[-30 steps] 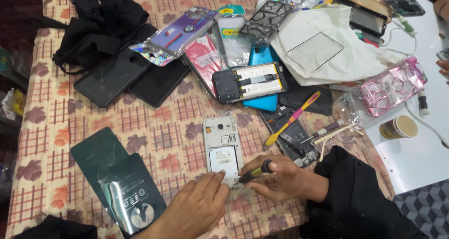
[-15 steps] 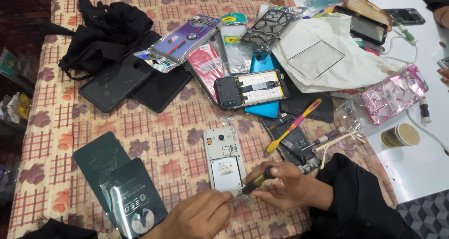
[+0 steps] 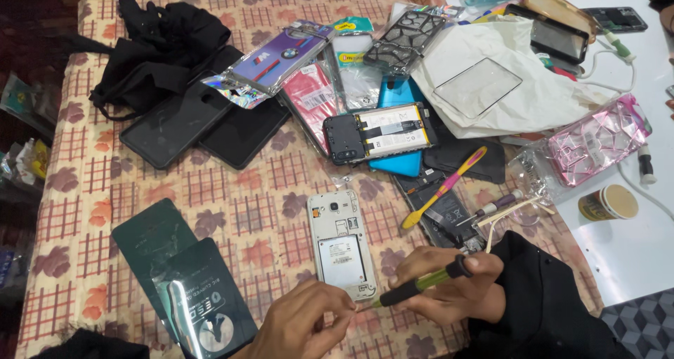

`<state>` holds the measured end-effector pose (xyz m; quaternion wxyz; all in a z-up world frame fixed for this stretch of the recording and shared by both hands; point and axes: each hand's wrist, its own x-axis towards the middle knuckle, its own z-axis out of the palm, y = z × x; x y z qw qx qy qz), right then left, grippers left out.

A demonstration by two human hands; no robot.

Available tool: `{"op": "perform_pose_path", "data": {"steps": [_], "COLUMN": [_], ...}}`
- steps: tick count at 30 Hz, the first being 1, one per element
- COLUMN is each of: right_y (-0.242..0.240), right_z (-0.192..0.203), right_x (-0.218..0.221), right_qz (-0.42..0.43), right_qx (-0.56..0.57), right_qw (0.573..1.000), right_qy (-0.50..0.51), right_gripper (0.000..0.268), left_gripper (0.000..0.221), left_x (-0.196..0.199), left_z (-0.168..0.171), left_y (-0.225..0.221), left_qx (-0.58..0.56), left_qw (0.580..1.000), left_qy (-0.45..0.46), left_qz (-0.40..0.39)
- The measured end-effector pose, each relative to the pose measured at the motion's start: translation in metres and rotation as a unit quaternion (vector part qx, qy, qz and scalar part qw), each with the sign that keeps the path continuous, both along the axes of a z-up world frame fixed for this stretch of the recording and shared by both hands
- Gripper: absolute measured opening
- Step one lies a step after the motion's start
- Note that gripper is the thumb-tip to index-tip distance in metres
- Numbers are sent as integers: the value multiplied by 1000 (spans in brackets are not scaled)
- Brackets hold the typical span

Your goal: The person disassembles a white smartphone by removing the back cover and using a screwdriver to unscrew internal components. They then reassemble the phone by screwing the parts back together and replacing the back cover.

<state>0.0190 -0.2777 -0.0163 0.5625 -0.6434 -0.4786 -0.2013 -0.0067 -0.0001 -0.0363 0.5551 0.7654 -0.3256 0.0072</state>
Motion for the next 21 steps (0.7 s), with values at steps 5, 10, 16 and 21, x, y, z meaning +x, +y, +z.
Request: {"op": "perform_pose_path", "data": {"steps": [5,10,16,21], "right_y": [0,2,-3,-9], "right_z": [1,-1,0,-5], "right_x": [-5,-3,-7,-6], "right_qz": [-7,-28,-40,-56], "right_qx": [-3,-8,-30,-40], "right_qw": [998,1000,998,997], "right_qy": [69,4,41,-16], "right_gripper": [74,85,80,103], "left_gripper": [19,18,22,25], "left_x": [0,1,3,4], "left_z": [-1,5,6,4], "left_y": [-2,-2,-4,-2], "left_qx": [-43,-39,-56,-60], "left_qw": [996,990,982,964], "left_qy": [78,131,181,261], "left_qz": [6,-18,0,-1]}}
